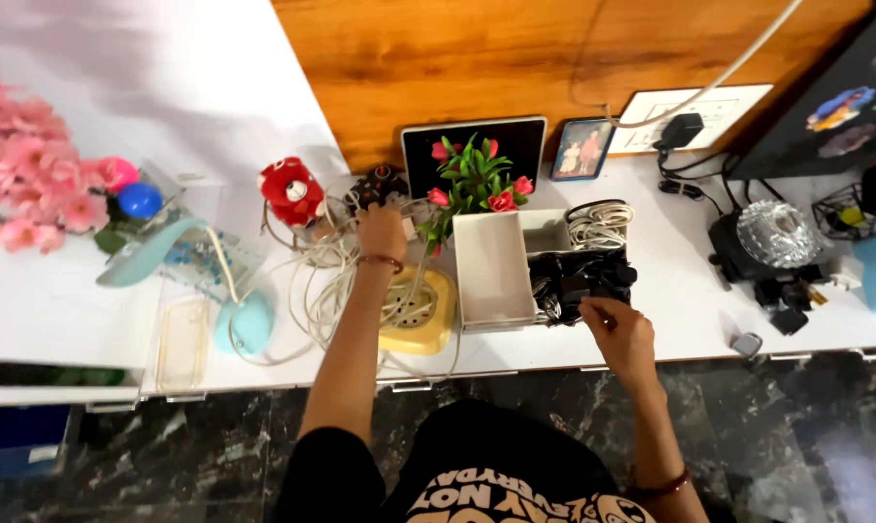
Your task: The person untangles white cables, places a gaming controller and other electronic components into small boxes, and organizes various items on a desk.
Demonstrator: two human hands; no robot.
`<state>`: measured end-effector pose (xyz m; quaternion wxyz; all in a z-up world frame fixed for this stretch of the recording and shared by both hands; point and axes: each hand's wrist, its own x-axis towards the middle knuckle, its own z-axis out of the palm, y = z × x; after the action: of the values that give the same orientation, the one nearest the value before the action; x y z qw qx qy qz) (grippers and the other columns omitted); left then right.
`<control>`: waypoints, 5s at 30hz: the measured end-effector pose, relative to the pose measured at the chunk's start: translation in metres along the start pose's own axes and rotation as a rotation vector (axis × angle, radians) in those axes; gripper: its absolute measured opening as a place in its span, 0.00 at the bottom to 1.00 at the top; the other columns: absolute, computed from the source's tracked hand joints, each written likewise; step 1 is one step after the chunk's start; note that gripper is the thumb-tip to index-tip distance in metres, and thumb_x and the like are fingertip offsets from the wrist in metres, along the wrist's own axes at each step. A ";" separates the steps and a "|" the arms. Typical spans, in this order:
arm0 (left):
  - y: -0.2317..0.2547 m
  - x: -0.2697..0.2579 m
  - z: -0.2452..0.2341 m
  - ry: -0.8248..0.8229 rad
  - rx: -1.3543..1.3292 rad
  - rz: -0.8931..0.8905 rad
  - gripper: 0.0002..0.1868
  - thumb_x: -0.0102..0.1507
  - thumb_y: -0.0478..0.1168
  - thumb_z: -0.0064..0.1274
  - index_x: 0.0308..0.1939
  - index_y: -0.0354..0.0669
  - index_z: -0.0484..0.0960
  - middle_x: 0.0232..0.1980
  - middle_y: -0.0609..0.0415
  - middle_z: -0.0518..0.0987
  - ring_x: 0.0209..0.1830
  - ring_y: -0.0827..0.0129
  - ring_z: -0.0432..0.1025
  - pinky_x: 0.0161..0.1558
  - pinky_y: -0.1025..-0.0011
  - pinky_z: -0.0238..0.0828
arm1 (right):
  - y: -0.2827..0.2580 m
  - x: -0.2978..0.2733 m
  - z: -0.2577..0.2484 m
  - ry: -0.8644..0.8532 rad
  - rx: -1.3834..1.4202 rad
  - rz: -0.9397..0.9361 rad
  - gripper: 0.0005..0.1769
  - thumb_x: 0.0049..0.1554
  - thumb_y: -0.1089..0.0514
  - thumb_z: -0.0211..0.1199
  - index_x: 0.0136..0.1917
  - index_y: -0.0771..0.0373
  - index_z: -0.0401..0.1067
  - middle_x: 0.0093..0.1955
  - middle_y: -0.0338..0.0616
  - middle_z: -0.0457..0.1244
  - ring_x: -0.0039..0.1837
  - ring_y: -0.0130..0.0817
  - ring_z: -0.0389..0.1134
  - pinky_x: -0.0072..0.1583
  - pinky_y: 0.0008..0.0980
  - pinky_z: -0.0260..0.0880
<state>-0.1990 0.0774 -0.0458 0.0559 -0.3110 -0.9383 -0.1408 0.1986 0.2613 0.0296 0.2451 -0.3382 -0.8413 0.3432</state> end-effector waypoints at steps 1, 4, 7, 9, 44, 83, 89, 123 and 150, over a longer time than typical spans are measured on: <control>-0.001 0.011 0.020 -0.056 0.090 -0.021 0.11 0.65 0.41 0.49 0.46 0.45 0.86 0.52 0.41 0.79 0.54 0.44 0.74 0.47 0.50 0.76 | 0.002 -0.002 0.000 0.011 -0.001 -0.002 0.12 0.56 0.57 0.69 0.53 0.61 0.81 0.37 0.44 0.70 0.31 0.27 0.65 0.37 0.31 0.66; -0.013 0.031 0.062 -0.320 0.197 -0.096 0.17 0.68 0.49 0.44 0.51 0.49 0.85 0.61 0.41 0.74 0.62 0.44 0.69 0.51 0.42 0.73 | 0.008 -0.010 -0.001 0.043 -0.028 0.057 0.12 0.56 0.56 0.70 0.53 0.60 0.82 0.36 0.43 0.70 0.31 0.28 0.65 0.37 0.31 0.66; -0.012 0.032 0.084 -0.300 0.265 -0.170 0.23 0.69 0.55 0.42 0.56 0.45 0.81 0.61 0.41 0.72 0.61 0.45 0.65 0.46 0.36 0.71 | 0.012 -0.018 -0.004 0.052 -0.021 0.135 0.13 0.55 0.55 0.70 0.54 0.59 0.81 0.34 0.44 0.69 0.31 0.28 0.65 0.37 0.31 0.66; -0.010 0.029 0.090 -0.256 0.203 -0.218 0.21 0.67 0.51 0.44 0.59 0.46 0.80 0.61 0.42 0.72 0.62 0.46 0.65 0.46 0.36 0.71 | 0.013 -0.021 -0.006 0.052 -0.046 0.185 0.13 0.56 0.55 0.70 0.54 0.58 0.82 0.33 0.45 0.69 0.31 0.29 0.64 0.36 0.32 0.65; -0.022 0.019 0.090 0.222 0.304 0.271 0.06 0.54 0.40 0.54 0.27 0.47 0.86 0.34 0.52 0.84 0.50 0.56 0.69 0.51 0.58 0.64 | 0.006 -0.010 0.003 0.001 -0.007 0.147 0.12 0.57 0.57 0.69 0.54 0.60 0.82 0.36 0.43 0.71 0.30 0.27 0.61 0.34 0.31 0.62; 0.027 0.031 -0.068 0.586 -0.186 0.270 0.35 0.47 0.64 0.76 0.31 0.40 0.74 0.33 0.46 0.75 0.37 0.52 0.70 0.43 0.56 0.71 | -0.035 0.007 0.003 -0.032 0.129 0.021 0.12 0.58 0.60 0.69 0.55 0.65 0.81 0.30 0.44 0.65 0.32 0.23 0.56 0.34 0.28 0.57; 0.099 -0.004 -0.114 0.228 -0.698 0.276 0.34 0.47 0.65 0.75 0.24 0.40 0.73 0.26 0.50 0.75 0.26 0.62 0.70 0.30 0.65 0.68 | -0.080 0.045 0.042 -0.084 0.418 -0.181 0.21 0.60 0.63 0.66 0.66 0.66 0.71 0.47 0.41 0.69 0.44 0.23 0.68 0.45 0.23 0.71; 0.125 -0.012 -0.021 0.455 -0.867 0.962 0.31 0.60 0.52 0.66 0.54 0.34 0.69 0.39 0.47 0.73 0.40 0.51 0.68 0.44 0.54 0.69 | -0.070 0.138 0.092 -0.195 -0.225 -0.566 0.23 0.44 0.64 0.71 0.54 0.60 0.72 0.48 0.49 0.68 0.50 0.54 0.68 0.52 0.47 0.71; -0.047 0.148 0.097 -0.068 0.071 -0.401 0.24 0.71 0.49 0.35 0.64 0.44 0.75 0.70 0.37 0.70 0.71 0.42 0.63 0.66 0.42 0.58 | -0.094 0.078 -0.005 -0.078 -0.120 -0.211 0.41 0.50 0.59 0.73 0.74 0.58 0.64 0.65 0.52 0.66 0.51 0.40 0.73 0.48 0.35 0.76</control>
<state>-0.3473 0.1544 -0.1202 0.0059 -0.1205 -0.9871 -0.1055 0.1138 0.2705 0.1166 0.2262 -0.2484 -0.9002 0.2773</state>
